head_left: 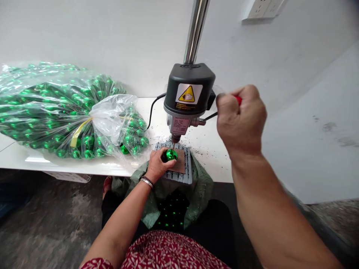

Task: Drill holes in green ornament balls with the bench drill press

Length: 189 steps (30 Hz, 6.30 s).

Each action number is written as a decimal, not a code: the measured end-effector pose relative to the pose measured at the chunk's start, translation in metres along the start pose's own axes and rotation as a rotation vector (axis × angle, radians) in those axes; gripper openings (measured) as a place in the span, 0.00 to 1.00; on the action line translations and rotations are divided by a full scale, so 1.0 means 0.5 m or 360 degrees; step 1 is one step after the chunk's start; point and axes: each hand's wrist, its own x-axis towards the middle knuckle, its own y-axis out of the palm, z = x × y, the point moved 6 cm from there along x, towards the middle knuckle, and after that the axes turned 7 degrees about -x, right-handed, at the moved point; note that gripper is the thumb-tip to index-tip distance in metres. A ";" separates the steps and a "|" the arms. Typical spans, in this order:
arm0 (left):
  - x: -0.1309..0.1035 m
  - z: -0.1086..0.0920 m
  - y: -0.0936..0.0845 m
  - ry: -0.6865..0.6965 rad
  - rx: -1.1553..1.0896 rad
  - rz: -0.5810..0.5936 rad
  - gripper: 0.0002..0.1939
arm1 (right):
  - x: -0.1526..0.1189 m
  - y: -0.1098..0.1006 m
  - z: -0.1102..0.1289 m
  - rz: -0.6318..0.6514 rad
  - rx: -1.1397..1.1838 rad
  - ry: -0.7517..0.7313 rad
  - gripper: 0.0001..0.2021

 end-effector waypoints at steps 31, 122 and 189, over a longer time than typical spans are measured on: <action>0.025 0.104 -0.183 -0.0722 0.0896 -0.0180 0.26 | 0.027 0.005 0.005 0.0039 -0.0064 0.0165 0.10; 0.004 -0.034 0.003 -0.0303 0.0234 0.0246 0.27 | 0.027 0.001 0.001 0.0081 0.0074 0.0058 0.10; -0.068 -0.063 -0.006 -0.0044 -0.0146 0.0448 0.31 | 0.080 0.027 -0.001 0.0058 -0.0299 0.0301 0.06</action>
